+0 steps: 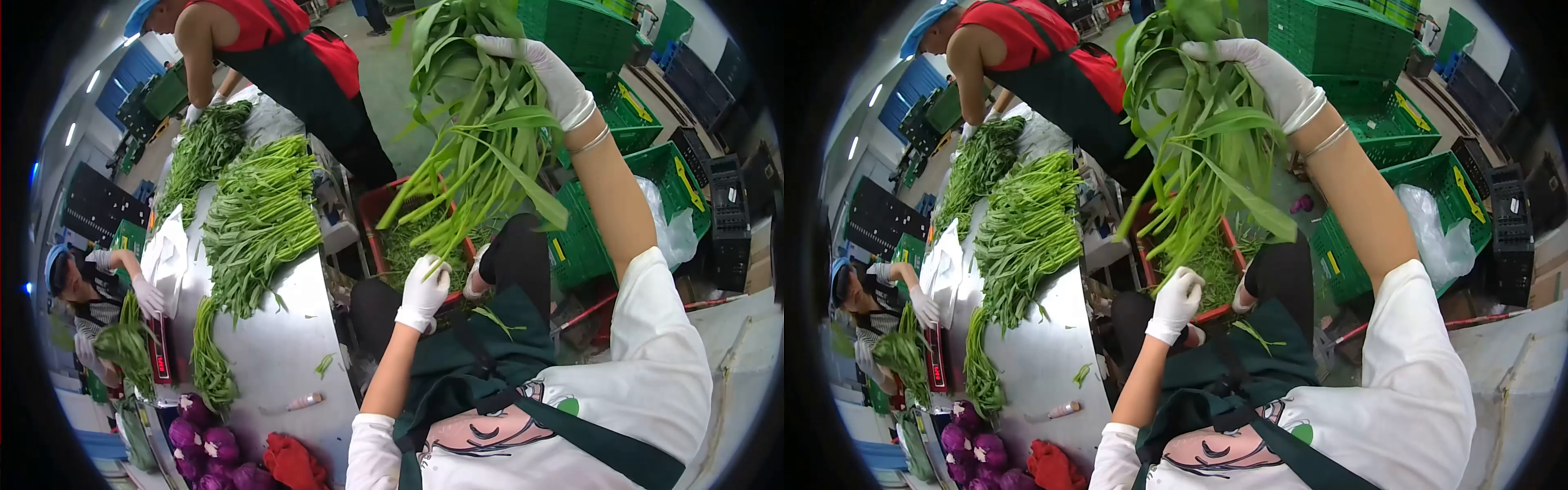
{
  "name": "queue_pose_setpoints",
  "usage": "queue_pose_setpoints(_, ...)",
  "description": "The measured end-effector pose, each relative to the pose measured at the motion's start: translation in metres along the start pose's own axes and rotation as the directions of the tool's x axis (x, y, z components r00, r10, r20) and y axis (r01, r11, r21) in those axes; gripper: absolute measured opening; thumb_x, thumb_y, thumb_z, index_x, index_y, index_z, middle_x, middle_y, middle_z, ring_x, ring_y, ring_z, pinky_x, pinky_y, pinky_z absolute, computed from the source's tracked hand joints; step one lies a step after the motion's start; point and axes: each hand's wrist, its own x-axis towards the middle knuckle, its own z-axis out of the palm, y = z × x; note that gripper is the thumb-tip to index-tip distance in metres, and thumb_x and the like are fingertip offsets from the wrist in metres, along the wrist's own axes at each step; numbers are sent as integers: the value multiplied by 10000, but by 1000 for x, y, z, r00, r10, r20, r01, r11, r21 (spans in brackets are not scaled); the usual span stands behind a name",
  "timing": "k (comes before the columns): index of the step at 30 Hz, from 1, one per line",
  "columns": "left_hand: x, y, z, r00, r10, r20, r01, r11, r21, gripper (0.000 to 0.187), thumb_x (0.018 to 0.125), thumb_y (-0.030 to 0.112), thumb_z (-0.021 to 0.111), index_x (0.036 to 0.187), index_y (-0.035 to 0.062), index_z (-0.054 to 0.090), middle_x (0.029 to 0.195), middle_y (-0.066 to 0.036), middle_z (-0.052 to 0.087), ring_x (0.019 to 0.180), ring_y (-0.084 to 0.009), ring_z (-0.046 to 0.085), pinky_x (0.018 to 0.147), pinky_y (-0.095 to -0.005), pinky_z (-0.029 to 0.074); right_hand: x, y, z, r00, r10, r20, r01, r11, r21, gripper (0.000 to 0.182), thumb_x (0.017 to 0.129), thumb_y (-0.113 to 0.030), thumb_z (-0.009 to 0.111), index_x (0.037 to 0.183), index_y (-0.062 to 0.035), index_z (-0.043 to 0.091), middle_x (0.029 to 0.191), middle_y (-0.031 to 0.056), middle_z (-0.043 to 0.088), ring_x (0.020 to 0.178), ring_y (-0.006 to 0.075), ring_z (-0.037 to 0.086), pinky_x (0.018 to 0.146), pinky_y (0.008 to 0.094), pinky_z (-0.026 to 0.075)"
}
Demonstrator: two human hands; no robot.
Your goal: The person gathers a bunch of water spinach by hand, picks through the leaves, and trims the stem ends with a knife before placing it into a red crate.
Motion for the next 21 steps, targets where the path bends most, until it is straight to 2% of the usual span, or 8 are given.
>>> queue_pose_setpoints(4,9,13,-29,964,-117,-238,90,988,-122,81,721,34,576,800,26,582,805,-112,566,743,-271,576,679,-320,463,-4,2,-3,997,63,-55,-62,998,8,128,779,-118,645,881,-46,620,737,73,653,576,152,628,567,279,545)
queue_pose_setpoints(7,18,27,-56,858,-248,-449,-7,869,-495,54,772,-15,512,809,-7,550,822,-66,542,683,-123,511,623,-233,415,-6,5,1,997,74,-22,-74,997,8,149,779,-129,646,895,-39,618,728,66,648,570,149,625,560,274,542)
queue_pose_setpoints(10,29,54,-74,804,-25,-594,-247,894,-373,71,791,16,547,855,-14,558,873,-82,550,714,-136,526,659,-246,441,-2,12,6,999,41,25,-40,999,-25,180,782,-121,636,937,-36,606,746,65,646,588,149,629,575,277,544)
queue_pose_setpoints(13,47,77,-77,844,43,-535,-131,983,-129,298,783,155,634,1025,1,555,995,-99,558,874,-180,525,810,-294,410,2,21,4,996,67,62,-67,998,-4,238,783,-111,623,1005,-40,578,795,71,645,613,154,632,607,285,548)
queue_pose_setpoints(16,57,77,-68,873,-238,-427,-46,829,-557,301,882,250,537,1055,5,550,986,-62,555,882,-147,518,831,-282,396,1,24,12,990,83,110,-82,997,-9,266,790,-87,615,1043,-34,555,848,78,642,643,161,639,623,284,551)
queue_pose_setpoints(18,57,70,-70,932,-338,-128,84,546,-833,294,923,265,471,1022,7,571,913,-19,565,729,-90,519,693,-233,416,-6,24,21,982,117,147,-120,993,17,279,794,-71,610,1061,-27,545,863,80,640,668,162,644,634,282,551)
queue_pose_setpoints(20,56,70,-70,934,-353,55,232,484,-844,292,921,267,476,1044,17,563,881,-13,575,657,-84,506,575,-208,398,-4,28,16,980,90,179,-89,996,-14,295,807,-64,598,1090,-19,530,896,87,635,722,158,646,659,277,551)
queue_pose_setpoints(21,56,70,-70,928,-349,133,265,366,-892,285,918,260,481,1053,22,559,851,-12,575,638,-84,501,546,-205,386,-1,30,13,982,60,180,-55,998,-28,298,815,-75,593,1100,-20,525,912,92,633,739,159,645,666,278,551)
